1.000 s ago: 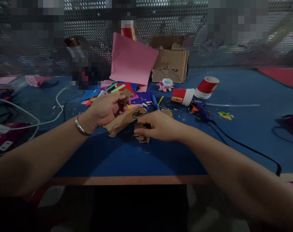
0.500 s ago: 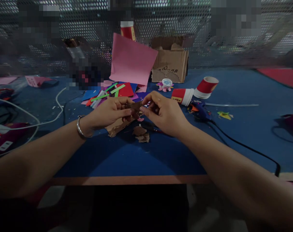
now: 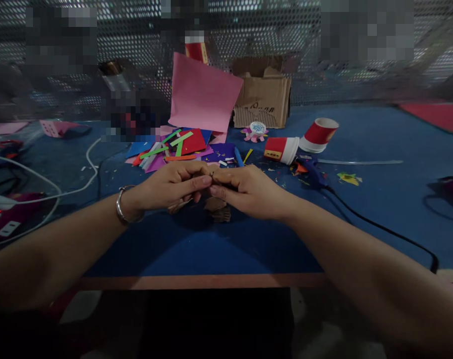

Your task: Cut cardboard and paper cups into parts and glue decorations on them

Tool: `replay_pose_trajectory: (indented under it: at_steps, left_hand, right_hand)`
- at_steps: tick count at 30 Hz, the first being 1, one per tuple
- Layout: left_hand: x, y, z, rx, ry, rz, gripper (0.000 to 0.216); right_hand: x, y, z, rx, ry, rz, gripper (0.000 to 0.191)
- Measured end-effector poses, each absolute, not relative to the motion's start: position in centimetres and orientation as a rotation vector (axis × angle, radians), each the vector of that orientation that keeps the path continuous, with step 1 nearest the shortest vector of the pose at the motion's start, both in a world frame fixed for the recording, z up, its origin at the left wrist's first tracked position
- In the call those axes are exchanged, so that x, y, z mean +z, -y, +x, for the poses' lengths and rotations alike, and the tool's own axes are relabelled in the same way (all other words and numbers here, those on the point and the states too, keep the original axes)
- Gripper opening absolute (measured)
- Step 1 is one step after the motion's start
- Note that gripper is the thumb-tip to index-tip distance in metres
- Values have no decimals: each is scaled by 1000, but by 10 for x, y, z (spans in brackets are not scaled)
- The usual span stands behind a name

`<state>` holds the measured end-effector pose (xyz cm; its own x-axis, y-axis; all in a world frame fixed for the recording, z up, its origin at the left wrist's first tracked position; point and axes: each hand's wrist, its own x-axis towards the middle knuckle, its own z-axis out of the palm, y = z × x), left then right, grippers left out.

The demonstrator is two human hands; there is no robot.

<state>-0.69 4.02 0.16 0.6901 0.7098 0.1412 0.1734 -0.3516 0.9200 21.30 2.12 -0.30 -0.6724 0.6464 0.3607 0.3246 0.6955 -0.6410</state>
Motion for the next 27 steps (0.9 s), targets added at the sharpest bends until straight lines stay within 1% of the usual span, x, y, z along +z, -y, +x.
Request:
replay_pose_trajectory:
  at_steps: [2,4,9,13,17,22,24,27]
  left_hand:
    - [-1,-35,-3,791,-650,1802,26]
    - [-2,-30,2,880,-649,1703,27]
    - [-2,-22,16,909,-785,1436,23]
    - [-3,-23,23,892,-933,1244,27]
    - [-6,-27,19,947,-902,1429,27]
    - [-7,-30,10,1007,-824,1816,24]
    - [-8,-28,10,999,-819,1805,26]
    - [-6,-23,17,986,-835,1590,28]
  right_hand:
    - [2,-19,213,748,2275,-702,44]
    - [6,-18,213,735,2227,-679,46]
    - [7,-20,213,690,2182,-695,43]
    - [-4,-24,210,608,2165,-748,37]
    - [-14,-27,209,609,2082,-783,34]
    - [-11,-25,208,763,2079,-694,37]
    - [-7,-23,208,772,2093,-649,38]
    - [-4,-21,208,710,2114,-657,38]
